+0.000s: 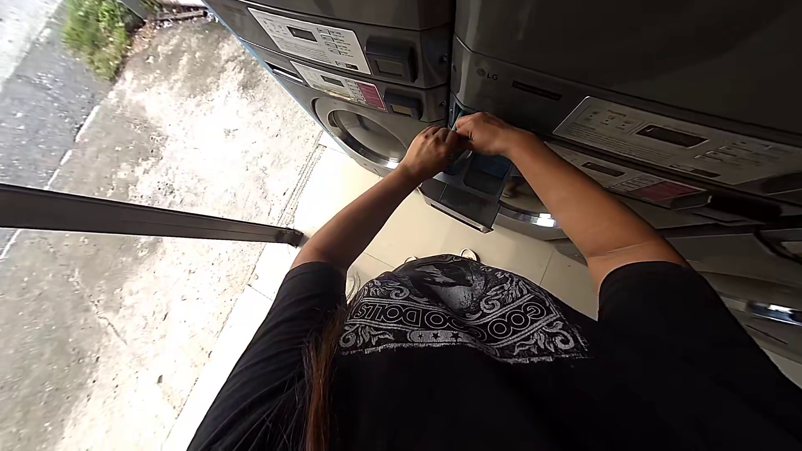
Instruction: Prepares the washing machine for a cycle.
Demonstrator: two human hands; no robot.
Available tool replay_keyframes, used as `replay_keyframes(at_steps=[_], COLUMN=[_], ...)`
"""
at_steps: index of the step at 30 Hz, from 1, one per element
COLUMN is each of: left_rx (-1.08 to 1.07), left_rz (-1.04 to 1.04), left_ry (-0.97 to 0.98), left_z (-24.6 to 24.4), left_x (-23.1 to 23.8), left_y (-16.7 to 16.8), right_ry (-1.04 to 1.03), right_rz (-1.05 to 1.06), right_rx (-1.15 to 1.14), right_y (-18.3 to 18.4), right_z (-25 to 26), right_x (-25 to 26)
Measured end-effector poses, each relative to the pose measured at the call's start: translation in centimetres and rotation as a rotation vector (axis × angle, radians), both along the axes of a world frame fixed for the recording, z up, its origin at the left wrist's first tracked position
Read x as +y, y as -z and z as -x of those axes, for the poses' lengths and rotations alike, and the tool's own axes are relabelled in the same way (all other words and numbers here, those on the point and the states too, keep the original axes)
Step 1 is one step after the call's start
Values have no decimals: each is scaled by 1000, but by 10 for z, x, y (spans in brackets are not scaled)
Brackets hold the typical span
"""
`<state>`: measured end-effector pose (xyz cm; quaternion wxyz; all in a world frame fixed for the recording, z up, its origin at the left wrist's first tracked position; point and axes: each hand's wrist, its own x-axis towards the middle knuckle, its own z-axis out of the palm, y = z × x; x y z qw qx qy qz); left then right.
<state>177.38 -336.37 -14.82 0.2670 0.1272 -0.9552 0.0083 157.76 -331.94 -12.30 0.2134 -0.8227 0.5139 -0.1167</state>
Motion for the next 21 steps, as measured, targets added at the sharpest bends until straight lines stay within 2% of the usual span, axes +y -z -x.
replay_keyframes(at_steps=[7,14,21], left_rx=[16,44,40], left_rz=[-51,-184,-193], left_ry=[1,-9,-19], left_z=[-2,-5,-13], left_x=[1,6,8], left_y=[2,-3,-6], right_ry=[-31,15,75], right_rz=[-26,-85,-176], right_rx=[205,295,453], right_y=[-7,-9,-15], right_z=[-5,0,-7], right_x=[-12,-13,-11])
